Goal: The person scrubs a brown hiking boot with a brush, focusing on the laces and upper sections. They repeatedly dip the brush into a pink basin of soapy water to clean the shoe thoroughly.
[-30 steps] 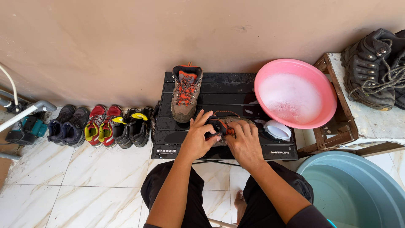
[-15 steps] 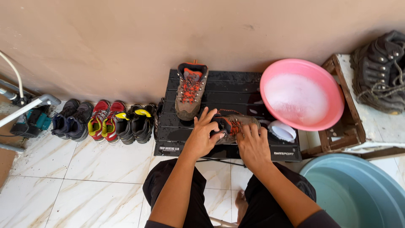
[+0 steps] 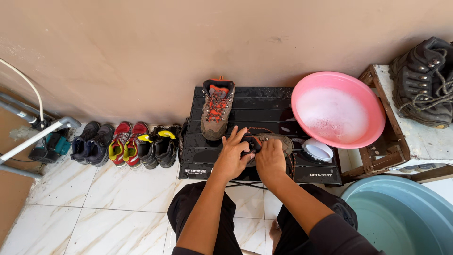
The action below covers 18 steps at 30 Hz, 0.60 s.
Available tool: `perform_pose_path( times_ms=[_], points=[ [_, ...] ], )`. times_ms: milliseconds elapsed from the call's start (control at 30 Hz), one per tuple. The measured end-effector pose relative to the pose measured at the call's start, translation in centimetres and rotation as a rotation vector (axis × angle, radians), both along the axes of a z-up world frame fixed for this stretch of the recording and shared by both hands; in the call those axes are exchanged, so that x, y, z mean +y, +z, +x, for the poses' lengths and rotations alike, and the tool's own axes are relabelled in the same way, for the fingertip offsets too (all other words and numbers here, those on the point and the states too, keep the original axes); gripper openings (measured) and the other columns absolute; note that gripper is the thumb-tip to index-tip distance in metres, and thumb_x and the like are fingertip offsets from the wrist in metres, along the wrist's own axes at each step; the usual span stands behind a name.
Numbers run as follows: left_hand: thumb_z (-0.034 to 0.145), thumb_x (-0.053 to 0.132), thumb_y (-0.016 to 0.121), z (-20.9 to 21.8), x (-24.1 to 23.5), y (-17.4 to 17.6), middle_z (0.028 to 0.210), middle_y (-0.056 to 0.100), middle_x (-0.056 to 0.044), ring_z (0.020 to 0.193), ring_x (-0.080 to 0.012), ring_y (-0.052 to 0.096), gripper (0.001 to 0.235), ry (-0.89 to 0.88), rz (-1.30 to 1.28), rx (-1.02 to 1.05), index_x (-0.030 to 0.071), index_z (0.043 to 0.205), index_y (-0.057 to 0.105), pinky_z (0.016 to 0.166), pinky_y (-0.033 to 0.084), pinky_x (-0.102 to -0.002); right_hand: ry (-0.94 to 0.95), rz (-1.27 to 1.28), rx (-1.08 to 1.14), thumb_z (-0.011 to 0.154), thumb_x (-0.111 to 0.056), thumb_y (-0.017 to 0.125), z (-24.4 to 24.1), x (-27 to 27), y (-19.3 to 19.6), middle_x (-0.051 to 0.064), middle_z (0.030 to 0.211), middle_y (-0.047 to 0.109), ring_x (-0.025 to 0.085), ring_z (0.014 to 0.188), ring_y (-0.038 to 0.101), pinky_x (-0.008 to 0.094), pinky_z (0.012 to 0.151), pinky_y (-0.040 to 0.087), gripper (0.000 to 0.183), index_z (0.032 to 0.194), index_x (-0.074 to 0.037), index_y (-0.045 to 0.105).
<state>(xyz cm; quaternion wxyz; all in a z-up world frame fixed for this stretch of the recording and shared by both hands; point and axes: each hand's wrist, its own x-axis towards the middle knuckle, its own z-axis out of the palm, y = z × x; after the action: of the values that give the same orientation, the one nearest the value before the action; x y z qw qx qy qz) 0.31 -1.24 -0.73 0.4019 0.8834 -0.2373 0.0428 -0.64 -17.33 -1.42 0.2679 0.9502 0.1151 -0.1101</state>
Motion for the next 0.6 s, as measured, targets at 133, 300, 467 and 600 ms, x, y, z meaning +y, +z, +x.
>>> perform_pose_path(
  times_ms=[133,300,467,600],
  points=[
    [0.099,0.014,0.085,0.0,-0.4,-0.2,0.172,0.052,-0.028,0.166,-0.059,0.03,0.019,0.016,0.045,-0.051,0.004,0.095,0.069,0.119,0.02,-0.096,0.001,-0.038,-0.033,0.112,-0.022,0.049,1.0,0.0,-1.6,0.013,0.119,0.062,0.03,0.099,0.05,0.05,0.083,0.03,0.027,0.117,-0.016,0.075],
    [0.098,0.019,0.087,0.0,0.0,-1.0,0.172,0.052,-0.025,0.167,-0.0581,0.03,0.022,0.031,-0.049,-0.019,0.006,0.096,0.068,0.119,0.02,-0.095,0.025,0.327,-0.029,0.104,-0.021,0.07,0.8,-3.9,-2.6,0.02,0.127,0.071,0.032,0.091,0.071,0.046,0.071,0.044,0.019,0.107,-0.009,0.084],
    [0.098,0.025,0.088,0.0,-0.3,-0.4,0.172,0.052,-0.024,0.168,-0.0579,0.028,0.024,0.012,-0.012,-0.048,0.008,0.1,0.071,0.12,0.02,-0.095,0.174,0.518,-0.125,0.102,-0.049,0.071,-0.1,-6.6,-4.1,0.009,0.113,0.064,0.032,0.106,0.065,0.048,0.086,0.046,0.034,0.112,-0.018,0.082],
    [0.098,0.025,0.087,-0.2,0.2,-0.9,0.174,0.047,-0.025,0.169,-0.0584,0.024,0.024,-0.017,0.037,-0.054,0.007,0.098,0.071,0.12,0.019,-0.094,0.378,0.546,-0.192,0.1,-0.046,0.071,0.6,-7.7,-4.5,0.004,0.103,0.056,0.031,0.112,0.055,0.046,0.091,0.043,0.024,0.101,-0.024,0.08]
  ],
)
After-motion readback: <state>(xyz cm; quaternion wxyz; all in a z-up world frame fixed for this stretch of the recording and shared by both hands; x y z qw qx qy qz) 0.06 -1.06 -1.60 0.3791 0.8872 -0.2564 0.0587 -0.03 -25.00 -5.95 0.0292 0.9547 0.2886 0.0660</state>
